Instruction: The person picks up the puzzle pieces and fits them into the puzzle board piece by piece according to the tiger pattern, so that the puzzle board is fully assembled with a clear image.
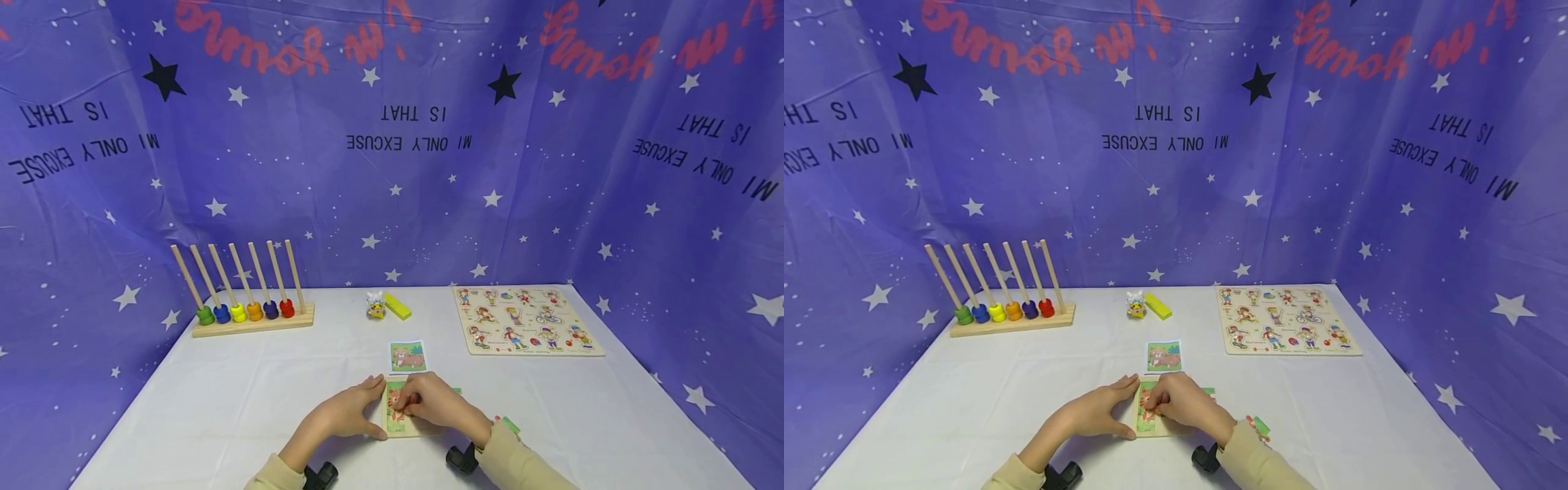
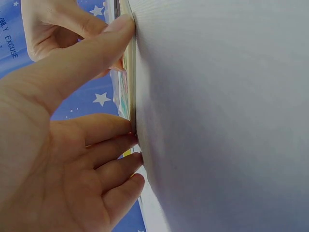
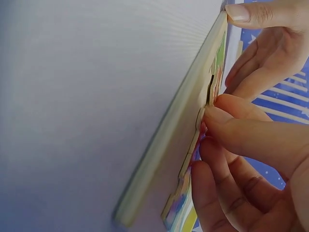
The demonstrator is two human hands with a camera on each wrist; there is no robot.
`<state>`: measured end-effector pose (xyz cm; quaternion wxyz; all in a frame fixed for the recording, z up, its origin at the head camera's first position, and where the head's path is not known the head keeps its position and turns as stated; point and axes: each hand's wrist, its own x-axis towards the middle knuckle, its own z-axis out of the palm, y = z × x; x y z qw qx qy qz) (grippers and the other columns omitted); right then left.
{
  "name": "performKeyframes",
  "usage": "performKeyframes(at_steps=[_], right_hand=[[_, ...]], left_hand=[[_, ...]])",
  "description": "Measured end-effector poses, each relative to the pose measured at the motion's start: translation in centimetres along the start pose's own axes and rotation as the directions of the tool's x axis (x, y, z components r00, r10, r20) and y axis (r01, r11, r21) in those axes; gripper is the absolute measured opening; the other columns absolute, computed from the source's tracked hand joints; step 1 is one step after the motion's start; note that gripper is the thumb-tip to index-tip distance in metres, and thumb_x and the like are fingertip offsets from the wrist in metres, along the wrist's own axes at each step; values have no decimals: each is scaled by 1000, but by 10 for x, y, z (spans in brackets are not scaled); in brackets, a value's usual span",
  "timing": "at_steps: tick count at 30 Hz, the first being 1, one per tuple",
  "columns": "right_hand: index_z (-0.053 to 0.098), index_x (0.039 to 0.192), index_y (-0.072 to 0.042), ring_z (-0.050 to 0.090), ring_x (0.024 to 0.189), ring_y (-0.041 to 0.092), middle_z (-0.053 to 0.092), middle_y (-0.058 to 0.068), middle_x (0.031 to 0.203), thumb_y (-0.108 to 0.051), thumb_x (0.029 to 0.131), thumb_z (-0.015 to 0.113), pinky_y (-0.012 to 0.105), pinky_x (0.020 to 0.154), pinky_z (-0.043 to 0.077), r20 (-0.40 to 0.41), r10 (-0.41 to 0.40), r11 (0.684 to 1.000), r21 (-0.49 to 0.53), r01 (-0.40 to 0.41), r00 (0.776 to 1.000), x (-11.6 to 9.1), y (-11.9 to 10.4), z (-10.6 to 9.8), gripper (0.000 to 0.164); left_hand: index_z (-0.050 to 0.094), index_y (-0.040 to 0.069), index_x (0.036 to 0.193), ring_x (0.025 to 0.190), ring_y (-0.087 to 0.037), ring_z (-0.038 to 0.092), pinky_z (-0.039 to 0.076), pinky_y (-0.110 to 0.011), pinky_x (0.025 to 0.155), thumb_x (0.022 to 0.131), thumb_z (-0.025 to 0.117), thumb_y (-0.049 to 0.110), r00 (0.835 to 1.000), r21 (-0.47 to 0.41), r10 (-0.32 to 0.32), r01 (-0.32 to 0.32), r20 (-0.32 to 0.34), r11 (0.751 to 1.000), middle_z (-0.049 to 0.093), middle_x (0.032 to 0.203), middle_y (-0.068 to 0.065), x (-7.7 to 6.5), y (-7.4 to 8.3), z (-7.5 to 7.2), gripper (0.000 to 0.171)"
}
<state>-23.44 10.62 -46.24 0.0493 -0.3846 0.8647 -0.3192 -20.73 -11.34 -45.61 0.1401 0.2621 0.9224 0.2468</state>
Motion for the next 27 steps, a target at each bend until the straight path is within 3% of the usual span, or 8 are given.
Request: performKeyframes(at_steps=[13,27], right_hand=[[75,87,-11,53,61,-2,65,-8,76,-1,80,76,16,55,48,2,17,997,69,-17,1000,2,8,3,13],[75,86,-11,54,62,-2,67,-9,77,1,80,76,16,57,48,24,26,997,75,-28,999,2,7,0,13]], left_hand=[[39,-4,144,140,-35,29,28,-49,112,75,80,43,1000,6,10,-10,-1,1000,32,153,-16,0,-1,0,93],[39,-5,143,139,-37,30,29,-49,111,74,80,42,1000,11,30,-30,-7,999,32,152,-19,0,0,-2,93]])
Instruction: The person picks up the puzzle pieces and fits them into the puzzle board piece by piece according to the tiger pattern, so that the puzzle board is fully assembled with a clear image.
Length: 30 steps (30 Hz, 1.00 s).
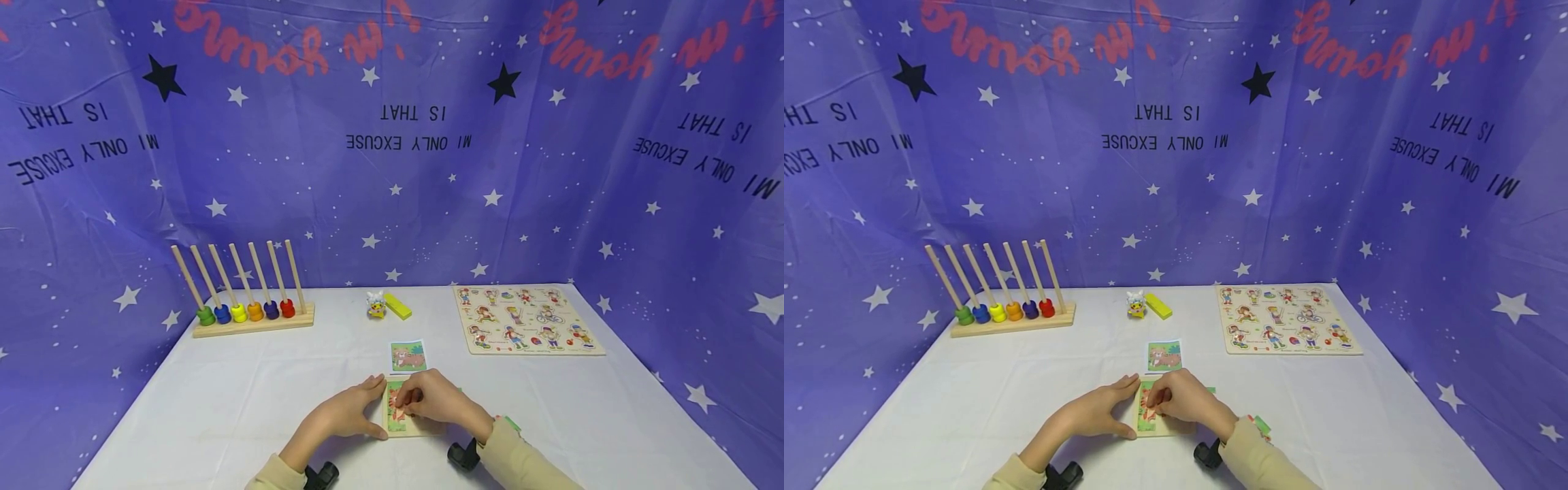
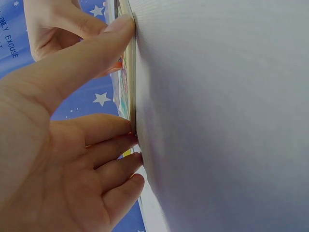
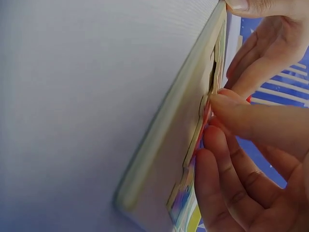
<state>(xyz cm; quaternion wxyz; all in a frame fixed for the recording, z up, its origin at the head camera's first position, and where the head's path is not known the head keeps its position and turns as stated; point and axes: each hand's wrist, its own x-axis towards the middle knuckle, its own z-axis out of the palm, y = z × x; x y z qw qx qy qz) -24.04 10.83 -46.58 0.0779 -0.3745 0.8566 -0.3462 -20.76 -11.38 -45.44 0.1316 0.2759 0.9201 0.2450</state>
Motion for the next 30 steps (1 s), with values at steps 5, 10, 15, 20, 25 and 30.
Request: performKeyframes(at_steps=[5,10,15,20,25,30], right_hand=[[75,86,-11,54,61,-2,66,-10,75,0,79,76,16,56,48,6,-3,1000,9,3,1000,0,1,-1,14],[75,84,-12,54,61,-2,66,-11,76,-1,80,76,17,56,48,11,2,1000,26,-3,1000,0,1,-1,12],[75,84,-13,54,62,-2,67,-12,76,-3,80,77,17,57,48,17,27,999,26,-27,999,1,1,-2,11],[76,83,-13,53,62,-2,64,-12,77,-3,80,77,17,57,48,30,46,999,27,-47,998,3,1,-2,11],[76,83,-13,53,62,-1,63,-11,77,-2,80,76,17,56,48,37,50,998,37,-52,998,3,0,-1,11],[76,84,-13,54,65,-1,63,-11,79,-2,80,77,17,58,49,46,37,999,20,-38,998,1,0,-2,12]], left_hand=[[39,-6,143,139,-37,30,29,-50,111,74,80,42,1000,-1,2,-2,-2,1000,32,152,-19,0,1,-1,94],[40,-6,143,139,-37,30,29,-50,111,74,80,42,1000,6,4,-4,-2,1000,33,152,-19,1,1,-1,94],[40,-5,143,139,-37,30,30,-49,111,74,80,43,1000,8,1,-1,2,1000,33,152,-18,1,0,-1,93],[39,-5,143,139,-37,30,29,-50,111,75,80,42,1000,2,-2,2,3,1000,33,152,-19,1,0,-1,93],[39,-5,143,139,-37,30,29,-50,111,75,80,42,1000,-5,-10,10,7,1000,32,152,-19,1,1,-1,93],[39,-6,143,139,-37,30,29,-50,111,74,80,42,1000,-10,-11,11,7,1000,33,152,-19,1,0,0,93]])
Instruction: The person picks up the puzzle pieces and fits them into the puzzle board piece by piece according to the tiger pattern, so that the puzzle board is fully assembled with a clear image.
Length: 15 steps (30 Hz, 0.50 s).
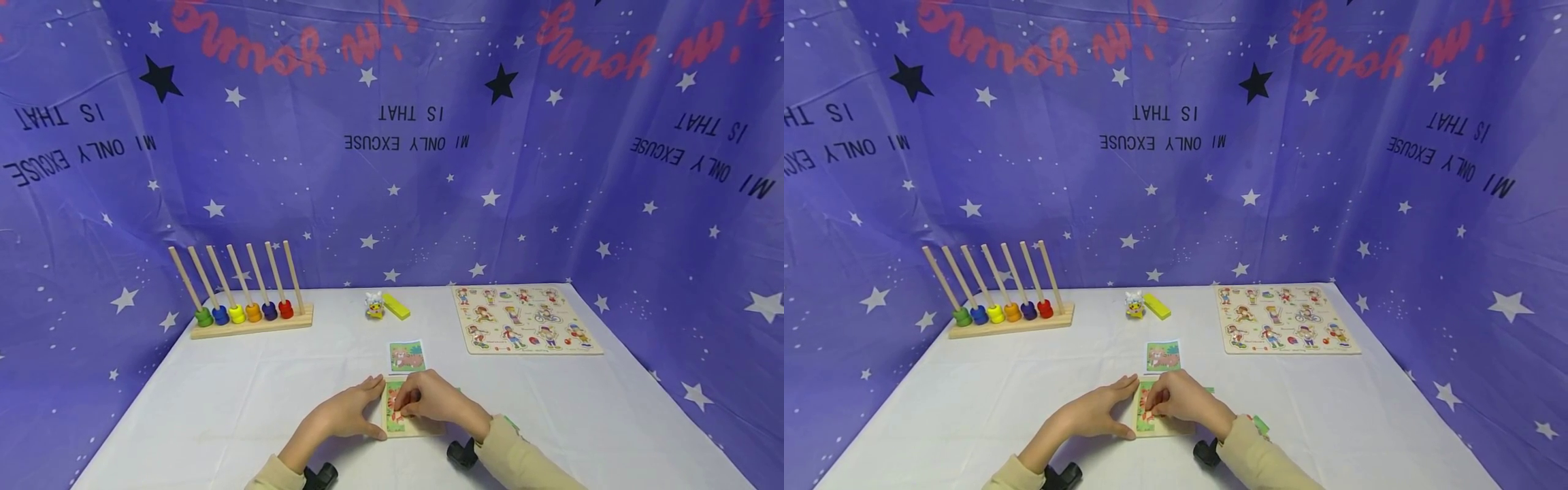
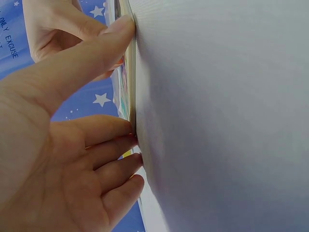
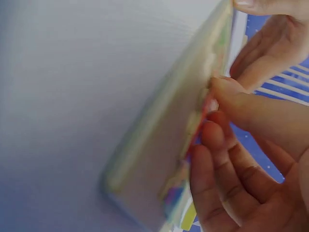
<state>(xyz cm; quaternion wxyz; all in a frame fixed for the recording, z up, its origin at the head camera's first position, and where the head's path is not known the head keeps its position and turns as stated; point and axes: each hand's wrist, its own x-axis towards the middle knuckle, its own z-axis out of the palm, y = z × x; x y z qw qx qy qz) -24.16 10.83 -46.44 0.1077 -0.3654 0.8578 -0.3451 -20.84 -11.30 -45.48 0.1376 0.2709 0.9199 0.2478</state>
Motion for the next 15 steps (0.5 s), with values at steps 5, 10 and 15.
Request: performKeyframes(at_steps=[5,10,15], right_hand=[[76,92,-13,57,73,1,64,-9,84,-1,78,79,17,66,50,30,-44,998,-34,45,999,-5,0,-4,18],[75,96,-11,59,76,6,67,-5,87,1,77,78,19,68,51,10,-62,998,-7,62,998,-14,1,-8,22],[74,101,-10,61,79,11,68,-2,91,0,77,79,22,69,52,-20,-55,998,8,55,998,-28,1,-17,26]], left_hand=[[40,-5,143,139,-36,31,29,-49,111,73,80,43,1000,10,-3,3,-9,1000,33,152,-18,0,-1,1,94],[40,-5,143,139,-35,31,29,-49,111,73,80,44,1000,13,-9,9,-8,1000,33,152,-17,1,-2,1,94],[40,-4,143,139,-35,31,29,-49,111,72,80,44,1000,10,-10,10,-8,1000,34,152,-17,0,-2,2,95]])
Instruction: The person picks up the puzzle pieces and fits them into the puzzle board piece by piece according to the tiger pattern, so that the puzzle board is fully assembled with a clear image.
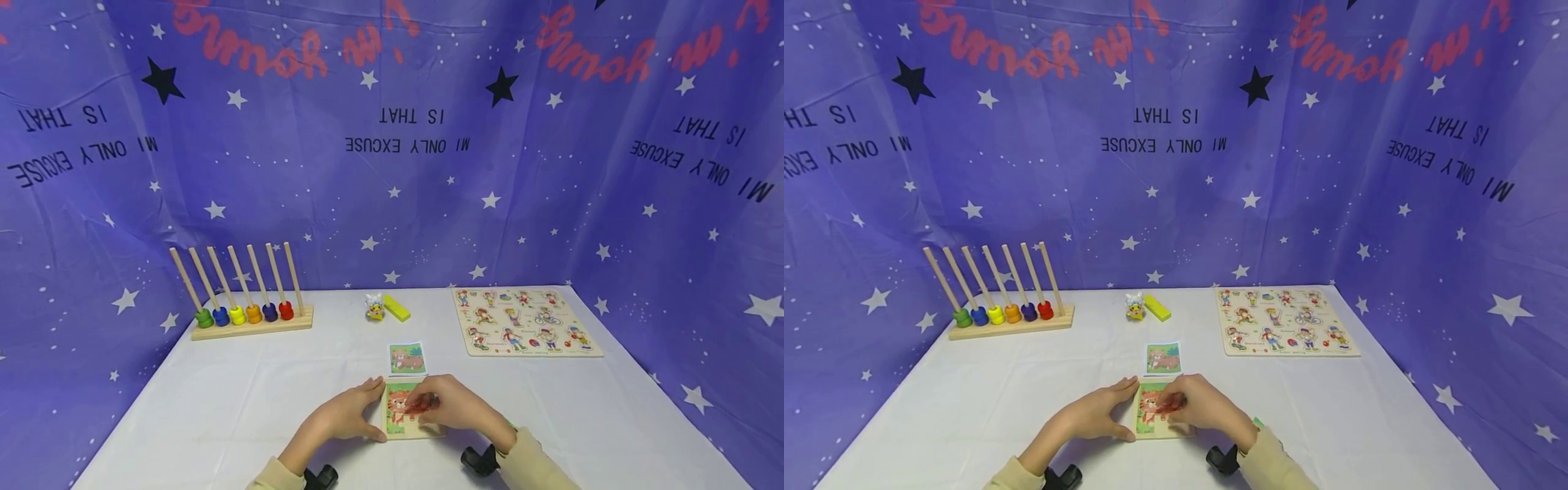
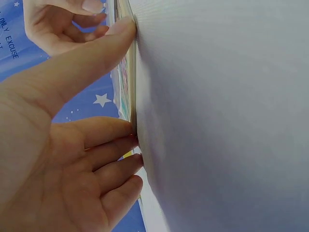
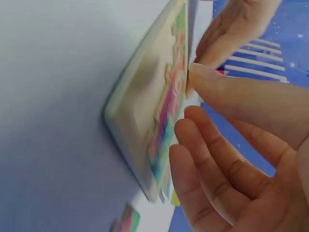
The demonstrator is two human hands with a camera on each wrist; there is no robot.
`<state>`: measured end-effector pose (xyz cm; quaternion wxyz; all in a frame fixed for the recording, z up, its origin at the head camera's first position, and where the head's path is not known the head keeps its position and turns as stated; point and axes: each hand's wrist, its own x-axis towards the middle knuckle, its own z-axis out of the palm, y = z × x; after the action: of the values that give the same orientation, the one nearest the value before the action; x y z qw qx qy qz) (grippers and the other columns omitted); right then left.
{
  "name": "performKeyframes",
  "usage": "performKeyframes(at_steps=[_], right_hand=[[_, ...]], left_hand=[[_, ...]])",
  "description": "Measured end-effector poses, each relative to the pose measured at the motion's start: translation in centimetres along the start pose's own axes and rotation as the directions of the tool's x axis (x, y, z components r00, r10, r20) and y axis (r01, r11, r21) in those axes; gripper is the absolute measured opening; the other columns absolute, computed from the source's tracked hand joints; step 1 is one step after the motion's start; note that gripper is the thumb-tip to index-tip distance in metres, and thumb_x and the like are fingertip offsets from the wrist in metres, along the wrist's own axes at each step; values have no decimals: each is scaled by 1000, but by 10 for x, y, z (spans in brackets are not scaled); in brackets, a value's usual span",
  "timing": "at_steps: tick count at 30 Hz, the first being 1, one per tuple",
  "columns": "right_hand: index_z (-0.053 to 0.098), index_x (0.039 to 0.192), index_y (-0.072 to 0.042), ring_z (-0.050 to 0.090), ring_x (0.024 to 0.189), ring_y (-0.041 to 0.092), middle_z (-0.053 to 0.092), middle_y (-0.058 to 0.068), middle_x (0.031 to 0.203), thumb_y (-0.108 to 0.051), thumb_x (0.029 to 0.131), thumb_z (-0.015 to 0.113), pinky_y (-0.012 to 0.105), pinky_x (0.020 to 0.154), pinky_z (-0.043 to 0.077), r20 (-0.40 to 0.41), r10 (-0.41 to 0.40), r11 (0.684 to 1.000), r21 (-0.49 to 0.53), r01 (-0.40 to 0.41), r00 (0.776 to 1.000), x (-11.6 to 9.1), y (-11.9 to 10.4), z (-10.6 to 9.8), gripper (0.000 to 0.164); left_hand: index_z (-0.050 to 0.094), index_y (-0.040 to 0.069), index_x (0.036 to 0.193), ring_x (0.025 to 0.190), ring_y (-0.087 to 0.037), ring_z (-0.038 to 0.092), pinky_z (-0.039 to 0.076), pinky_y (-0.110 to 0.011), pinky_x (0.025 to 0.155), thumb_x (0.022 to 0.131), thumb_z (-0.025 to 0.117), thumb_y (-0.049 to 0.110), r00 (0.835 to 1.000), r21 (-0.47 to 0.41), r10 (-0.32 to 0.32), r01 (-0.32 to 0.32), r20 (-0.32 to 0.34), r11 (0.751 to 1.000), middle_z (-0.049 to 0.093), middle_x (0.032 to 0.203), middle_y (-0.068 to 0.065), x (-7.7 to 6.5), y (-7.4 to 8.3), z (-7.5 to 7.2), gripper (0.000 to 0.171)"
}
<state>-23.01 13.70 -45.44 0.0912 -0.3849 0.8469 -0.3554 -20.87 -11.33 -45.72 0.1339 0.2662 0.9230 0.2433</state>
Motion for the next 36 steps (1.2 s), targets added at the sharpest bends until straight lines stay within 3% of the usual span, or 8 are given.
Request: performKeyframes(at_steps=[7,15,24,36], right_hand=[[70,109,-6,63,85,21,68,5,99,-3,80,77,24,68,54,-47,27,1000,5,-27,999,-23,2,-18,30],[67,116,-7,63,89,21,68,4,103,-4,78,79,34,70,53,-71,60,994,-87,-66,996,-48,11,-37,40],[66,116,-8,62,89,22,66,4,106,-5,77,79,33,68,53,-72,118,984,-125,-126,990,-80,22,-55,41],[66,114,-7,59,84,13,63,-2,99,-11,75,82,27,62,50,-14,199,974,-109,-199,980,-110,32,-65,43]], left_hand=[[40,-4,143,139,-36,31,29,-49,111,72,80,44,1000,4,5,-5,1,1000,34,152,-17,0,0,0,95],[39,-4,144,139,-35,31,28,-48,112,72,80,44,1000,4,2,-2,3,1000,33,153,-17,0,-1,-1,96],[39,-3,144,139,-35,30,28,-49,112,73,81,42,1000,-15,-4,4,11,1000,33,153,-16,0,-1,-1,94],[39,-3,144,139,-35,30,28,-49,112,73,80,43,1000,-5,-3,3,12,1000,33,153,-16,0,2,-2,94]])
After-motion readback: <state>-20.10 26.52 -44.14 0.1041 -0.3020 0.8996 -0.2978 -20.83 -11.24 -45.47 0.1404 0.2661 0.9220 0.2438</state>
